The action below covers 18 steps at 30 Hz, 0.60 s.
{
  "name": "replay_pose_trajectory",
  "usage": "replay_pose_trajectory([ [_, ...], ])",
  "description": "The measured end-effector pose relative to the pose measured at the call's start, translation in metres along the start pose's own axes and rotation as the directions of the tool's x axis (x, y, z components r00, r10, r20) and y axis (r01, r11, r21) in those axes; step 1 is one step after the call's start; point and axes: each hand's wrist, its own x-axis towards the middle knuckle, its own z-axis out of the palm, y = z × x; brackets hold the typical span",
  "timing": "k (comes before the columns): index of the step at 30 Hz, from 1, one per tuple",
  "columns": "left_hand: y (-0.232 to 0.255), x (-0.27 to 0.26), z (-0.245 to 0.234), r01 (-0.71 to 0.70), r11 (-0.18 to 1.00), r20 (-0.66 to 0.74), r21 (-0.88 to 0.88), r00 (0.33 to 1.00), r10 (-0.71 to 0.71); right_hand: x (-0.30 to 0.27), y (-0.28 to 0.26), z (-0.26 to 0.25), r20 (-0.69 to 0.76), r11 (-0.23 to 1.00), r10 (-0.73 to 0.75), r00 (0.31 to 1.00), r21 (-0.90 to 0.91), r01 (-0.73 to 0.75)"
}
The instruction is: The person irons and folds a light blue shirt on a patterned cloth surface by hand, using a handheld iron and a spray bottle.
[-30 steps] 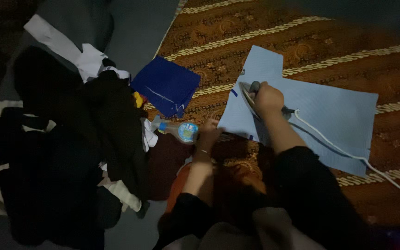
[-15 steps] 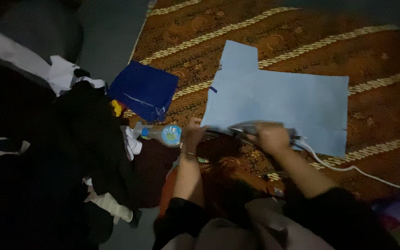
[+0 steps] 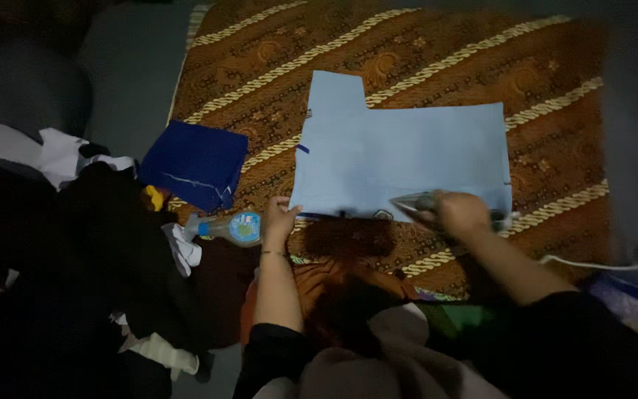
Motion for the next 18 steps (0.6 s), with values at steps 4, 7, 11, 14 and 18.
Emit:
replay_pose_trajectory([
  [4,-0.011,0.013,0.013,-0.028,0.989,-0.014,-0.148,1.000,0.026,-0.015,0.018,-0.009,-0.028,0.995,0.084,0.996,-0.056,-0.086],
  [7,-0.023,0.022,0.020,-0.074,0.991,-0.046,-0.108,0.996,0.070,-0.009,0.008,0.007,-0.280,0.994,-0.094,0.955,0.020,0.104],
  [11,-0.011,0.011,0.013,-0.019,0.991,0.001,-0.131,1.000,0.020,0.033,-0.031,0.031,-0.322,0.998,-0.065,0.944,-0.007,0.067],
  [14,0.011,-0.007,0.000,0.046,0.987,0.052,-0.152,0.998,-0.039,0.063,-0.051,0.031,-0.235,0.993,-0.064,0.970,0.077,0.085],
  [18,0.017,-0.016,-0.005,0.034,0.980,0.041,-0.195,0.999,-0.027,0.064,-0.036,0.032,-0.069,0.987,-0.100,0.993,0.120,0.108],
])
